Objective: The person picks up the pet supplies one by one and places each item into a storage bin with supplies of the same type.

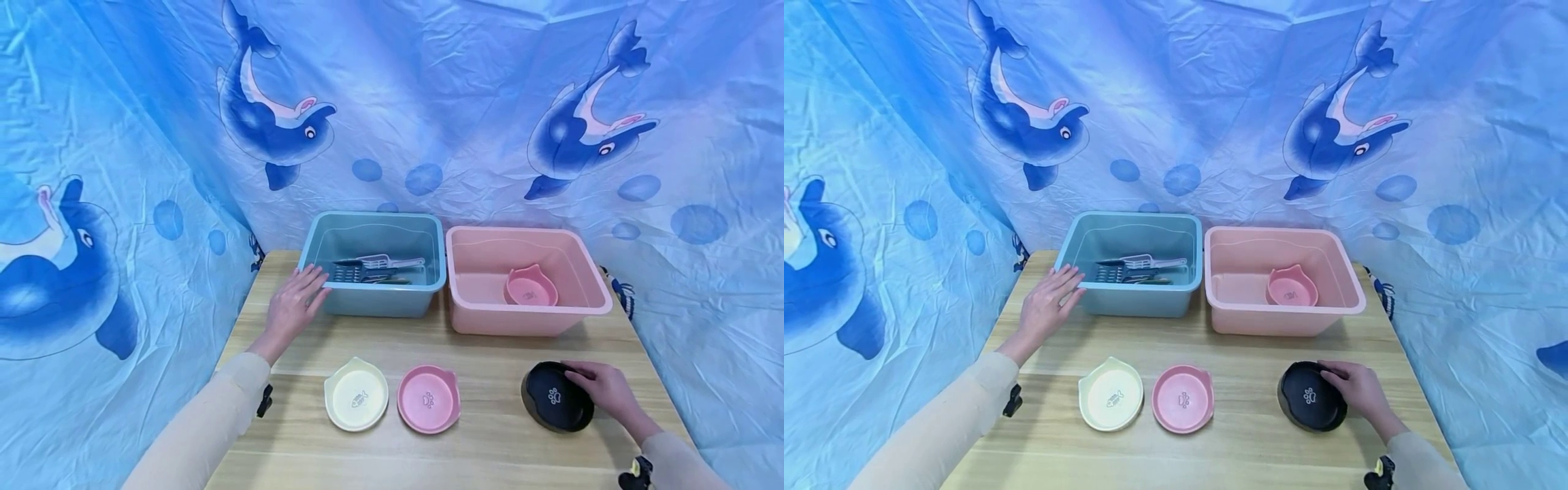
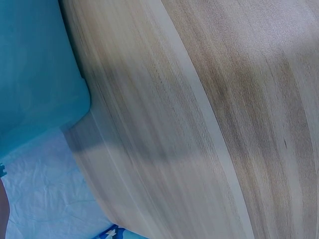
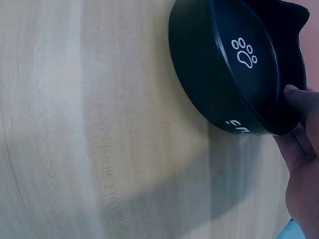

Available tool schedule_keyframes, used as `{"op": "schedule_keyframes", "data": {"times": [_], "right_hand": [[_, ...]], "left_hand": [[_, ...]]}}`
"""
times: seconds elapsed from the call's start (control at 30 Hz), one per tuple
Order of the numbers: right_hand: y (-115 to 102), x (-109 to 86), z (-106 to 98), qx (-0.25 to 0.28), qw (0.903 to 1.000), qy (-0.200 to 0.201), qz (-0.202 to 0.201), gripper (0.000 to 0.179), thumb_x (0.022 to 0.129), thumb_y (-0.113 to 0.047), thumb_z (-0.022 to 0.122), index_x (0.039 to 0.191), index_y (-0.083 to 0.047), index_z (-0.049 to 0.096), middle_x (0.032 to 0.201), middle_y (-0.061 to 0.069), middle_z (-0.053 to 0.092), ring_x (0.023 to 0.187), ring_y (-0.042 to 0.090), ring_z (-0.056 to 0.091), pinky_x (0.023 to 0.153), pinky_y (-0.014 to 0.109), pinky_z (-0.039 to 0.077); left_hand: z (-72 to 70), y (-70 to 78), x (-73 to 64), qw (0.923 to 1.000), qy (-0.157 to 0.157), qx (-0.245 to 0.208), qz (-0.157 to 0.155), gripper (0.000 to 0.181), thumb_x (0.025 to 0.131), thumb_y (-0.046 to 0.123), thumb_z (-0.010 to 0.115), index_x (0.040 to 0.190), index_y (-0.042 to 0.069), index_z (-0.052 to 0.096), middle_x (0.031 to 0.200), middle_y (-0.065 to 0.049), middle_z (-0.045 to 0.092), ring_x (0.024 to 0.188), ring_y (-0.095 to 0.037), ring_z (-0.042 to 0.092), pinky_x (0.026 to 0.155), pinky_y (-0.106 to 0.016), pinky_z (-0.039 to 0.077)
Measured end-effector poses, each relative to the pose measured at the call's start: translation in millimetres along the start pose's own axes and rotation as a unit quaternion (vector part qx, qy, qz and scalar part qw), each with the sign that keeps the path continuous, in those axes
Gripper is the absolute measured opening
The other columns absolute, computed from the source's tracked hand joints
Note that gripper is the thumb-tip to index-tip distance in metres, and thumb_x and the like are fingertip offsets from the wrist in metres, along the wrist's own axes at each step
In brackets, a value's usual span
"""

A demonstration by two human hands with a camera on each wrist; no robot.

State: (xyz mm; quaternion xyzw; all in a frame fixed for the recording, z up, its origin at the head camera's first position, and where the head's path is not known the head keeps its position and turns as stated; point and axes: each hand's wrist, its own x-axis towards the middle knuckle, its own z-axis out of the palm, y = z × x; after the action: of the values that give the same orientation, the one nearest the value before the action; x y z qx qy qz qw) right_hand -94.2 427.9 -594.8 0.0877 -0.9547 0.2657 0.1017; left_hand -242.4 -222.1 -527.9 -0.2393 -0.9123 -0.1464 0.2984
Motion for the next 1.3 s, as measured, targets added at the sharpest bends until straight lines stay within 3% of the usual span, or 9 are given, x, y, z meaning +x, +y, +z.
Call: {"op": "schedule_keyframes", "data": {"times": [0.23,0.53,0.7,0.83,0.93,1.03,1.13,1.3], "right_hand": [[-24,11.5,-6,0.01,0.9994,0.005,-0.033,0.021,0.09,-0.003,0.084,0.111,-0.006,0.084,0.101,0.008,0.083,0.096,0.0,0.073,0.079,-0.003,0.045],[-65,29.1,-20,0.038,0.9969,0.014,-0.068,0.025,0.09,0.0,0.084,0.113,-0.009,0.084,0.101,0.006,0.083,0.096,-0.004,0.072,0.08,-0.001,0.048],[-97,42.2,-39,0.049,0.9928,0.018,-0.108,0.033,0.088,0.003,0.084,0.117,-0.011,0.084,0.105,0.004,0.083,0.098,-0.005,0.072,0.08,0.0,0.051],[-120,58.4,-54,0.056,0.9858,0.037,-0.154,0.038,0.083,0.009,0.085,0.116,-0.009,0.084,0.103,0.005,0.083,0.099,-0.003,0.071,0.083,0.001,0.051],[-135,74.5,-66,0.064,0.9816,0.042,-0.175,0.039,0.08,0.013,0.085,0.114,-0.006,0.083,0.103,0.007,0.082,0.098,-0.003,0.068,0.087,0.0,0.049],[-149,91.5,-79,0.059,0.9803,0.038,-0.185,0.037,0.081,0.013,0.084,0.114,-0.004,0.083,0.104,0.008,0.082,0.093,-0.003,0.065,0.086,0.0,0.048],[-160,107.5,-92,0.024,0.9785,0.053,-0.198,0.035,0.081,0.01,0.086,0.112,-0.007,0.084,0.098,0.006,0.083,0.086,0.0,0.066,0.081,0.0,0.047],[-174,131.7,-107,-0.005,0.9726,0.077,-0.219,0.035,0.081,0.008,0.087,0.111,-0.009,0.085,0.098,0.004,0.083,0.087,0.019,0.075,0.078,0.001,0.047]], "left_hand": [[0.4,-0.2,-0.1,1.0,0.006,-0.001,0.006,0.073,0.111,0.063,0.029,0.137,0.011,0.072,0.143,-0.014,0.068,0.138,-0.034,0.061,0.121,-0.053,0.045],[0.4,-0.9,-0.8,0.9998,0.008,-0.013,0.009,0.063,0.112,0.059,0.039,0.138,0.011,0.072,0.145,-0.014,0.067,0.14,-0.034,0.06,0.123,-0.053,0.043],[0.7,-2.0,-0.9,0.9999,0.004,-0.01,0.008,0.043,0.105,0.037,0.071,0.138,0.011,0.072,0.145,-0.014,0.067,0.14,-0.034,0.06,0.123,-0.052,0.043],[0.0,-2.1,-1.0,0.9999,0.005,-0.011,0.007,0.048,0.093,0.023,0.084,0.137,0.011,0.072,0.144,-0.014,0.067,0.14,-0.034,0.06,0.123,-0.053,0.043],[-0.9,-2.5,-1.7,0.9999,0.007,-0.012,0.009,0.043,0.1,0.031,0.077,0.138,0.01,0.072,0.144,-0.014,0.067,0.14,-0.034,0.06,0.123,-0.053,0.043],[-1.0,-3.0,-2.8,0.9998,0.011,-0.013,0.01,0.049,0.11,0.048,0.058,0.138,0.01,0.072,0.144,-0.014,0.067,0.14,-0.034,0.06,0.123,-0.053,0.043],[-0.7,-3.2,-3.7,0.9998,0.012,-0.014,0.009,0.062,0.112,0.058,0.04,0.138,0.011,0.072,0.144,-0.014,0.067,0.14,-0.033,0.06,0.123,-0.052,0.043],[-0.6,-3.1,-4.1,0.9999,0.008,-0.012,0.006,0.065,0.111,0.059,0.036,0.14,0.012,0.071,0.146,-0.013,0.066,0.142,-0.032,0.059,0.124,-0.051,0.042]]}}
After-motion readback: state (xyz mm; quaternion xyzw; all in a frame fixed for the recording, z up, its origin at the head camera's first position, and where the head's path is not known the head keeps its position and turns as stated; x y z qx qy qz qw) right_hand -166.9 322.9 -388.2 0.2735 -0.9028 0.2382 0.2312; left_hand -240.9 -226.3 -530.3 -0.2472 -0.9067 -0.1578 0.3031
